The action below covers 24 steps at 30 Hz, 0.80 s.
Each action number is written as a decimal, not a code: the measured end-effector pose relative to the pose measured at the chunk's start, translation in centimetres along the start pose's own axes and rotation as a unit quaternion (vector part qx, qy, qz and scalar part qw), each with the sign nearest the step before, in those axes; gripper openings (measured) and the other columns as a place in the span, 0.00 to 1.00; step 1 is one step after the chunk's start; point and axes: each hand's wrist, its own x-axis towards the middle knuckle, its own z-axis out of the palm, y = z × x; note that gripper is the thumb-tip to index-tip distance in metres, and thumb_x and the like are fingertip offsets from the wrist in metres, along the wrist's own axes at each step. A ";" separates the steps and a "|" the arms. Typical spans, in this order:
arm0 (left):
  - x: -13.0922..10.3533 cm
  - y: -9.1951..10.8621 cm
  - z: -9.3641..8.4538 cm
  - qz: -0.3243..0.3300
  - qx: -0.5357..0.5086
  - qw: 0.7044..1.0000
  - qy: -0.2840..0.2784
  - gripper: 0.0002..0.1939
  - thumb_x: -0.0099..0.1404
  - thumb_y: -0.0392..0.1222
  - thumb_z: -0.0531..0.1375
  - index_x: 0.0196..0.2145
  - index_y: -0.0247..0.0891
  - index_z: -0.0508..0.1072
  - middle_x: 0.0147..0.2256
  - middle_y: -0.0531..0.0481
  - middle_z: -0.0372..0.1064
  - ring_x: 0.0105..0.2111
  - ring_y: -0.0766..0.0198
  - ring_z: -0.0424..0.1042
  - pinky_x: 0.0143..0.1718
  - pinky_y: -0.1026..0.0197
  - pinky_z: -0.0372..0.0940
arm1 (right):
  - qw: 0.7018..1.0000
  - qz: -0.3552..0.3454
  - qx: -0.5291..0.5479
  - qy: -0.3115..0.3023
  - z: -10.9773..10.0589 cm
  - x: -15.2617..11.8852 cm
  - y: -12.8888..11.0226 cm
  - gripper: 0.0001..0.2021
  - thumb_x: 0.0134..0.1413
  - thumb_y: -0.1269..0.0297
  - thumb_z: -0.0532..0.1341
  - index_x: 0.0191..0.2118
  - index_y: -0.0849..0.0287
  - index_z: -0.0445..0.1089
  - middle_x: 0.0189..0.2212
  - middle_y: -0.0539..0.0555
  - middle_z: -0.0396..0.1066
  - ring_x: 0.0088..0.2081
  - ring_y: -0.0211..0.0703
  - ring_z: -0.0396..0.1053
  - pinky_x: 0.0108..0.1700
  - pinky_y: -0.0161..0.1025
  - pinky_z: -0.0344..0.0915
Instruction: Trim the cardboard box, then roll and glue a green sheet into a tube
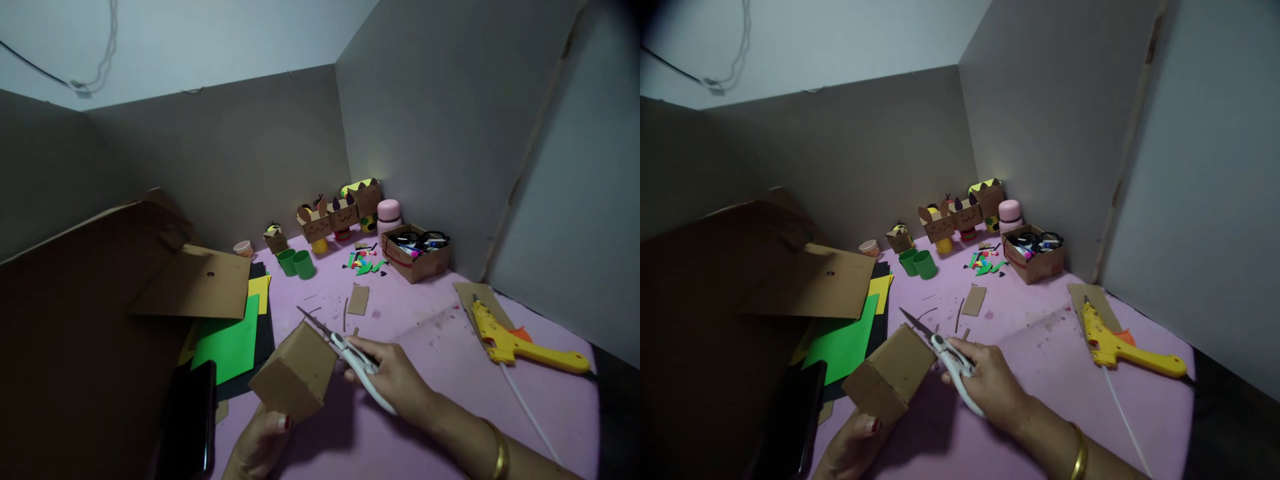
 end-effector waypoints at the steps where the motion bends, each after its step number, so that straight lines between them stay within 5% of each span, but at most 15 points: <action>1: 0.0 0.1 0.0 0.003 -0.004 1.000 0.006 0.29 0.39 0.33 0.71 0.44 0.42 0.77 0.34 0.50 0.81 0.35 0.54 0.78 0.45 0.56 0.69 | 1.000 0.012 0.003 0.008 0.0 0.1 0.1 0.20 0.45 0.69 0.65 0.48 0.56 0.74 0.33 0.49 0.76 0.34 0.44 0.71 0.38 0.37 0.68; 6: 0.2 0.1 -0.3 0.034 -0.029 0.998 0.037 0.35 0.44 0.31 0.68 0.52 0.44 0.71 0.41 0.49 0.79 0.44 0.53 0.75 0.54 0.53 0.63 | 0.999 0.043 -0.012 0.031 0.0 0.2 0.4 0.23 0.45 0.67 0.65 0.52 0.57 0.71 0.33 0.49 0.75 0.34 0.43 0.70 0.38 0.38 0.66; 10: 0.6 0.0 -0.8 0.064 -0.082 0.995 0.001 0.30 0.48 0.37 0.67 0.51 0.42 0.71 0.51 0.46 0.73 0.53 0.51 0.68 0.60 0.52 0.55 | 0.999 0.035 0.001 0.008 0.2 0.0 0.4 0.26 0.44 0.69 0.65 0.53 0.58 0.70 0.42 0.53 0.75 0.41 0.46 0.70 0.46 0.41 0.65; 16: 0.6 0.2 -0.9 0.078 -0.085 0.993 -0.005 0.31 0.48 0.35 0.66 0.52 0.44 0.70 0.53 0.46 0.72 0.54 0.52 0.68 0.64 0.48 0.43 | 0.997 0.032 -0.071 -0.011 0.3 -0.2 0.5 0.30 0.40 0.73 0.65 0.54 0.54 0.70 0.43 0.56 0.74 0.41 0.49 0.70 0.47 0.45 0.65; 24: 0.4 0.0 -1.1 0.052 -0.075 0.995 0.044 0.39 0.44 0.35 0.68 0.56 0.41 0.65 0.55 0.43 0.69 0.56 0.49 0.65 0.63 0.48 0.46 | 0.990 0.022 -0.141 0.006 0.1 -0.1 0.5 0.30 0.42 0.72 0.66 0.55 0.54 0.68 0.37 0.56 0.73 0.38 0.49 0.69 0.43 0.45 0.65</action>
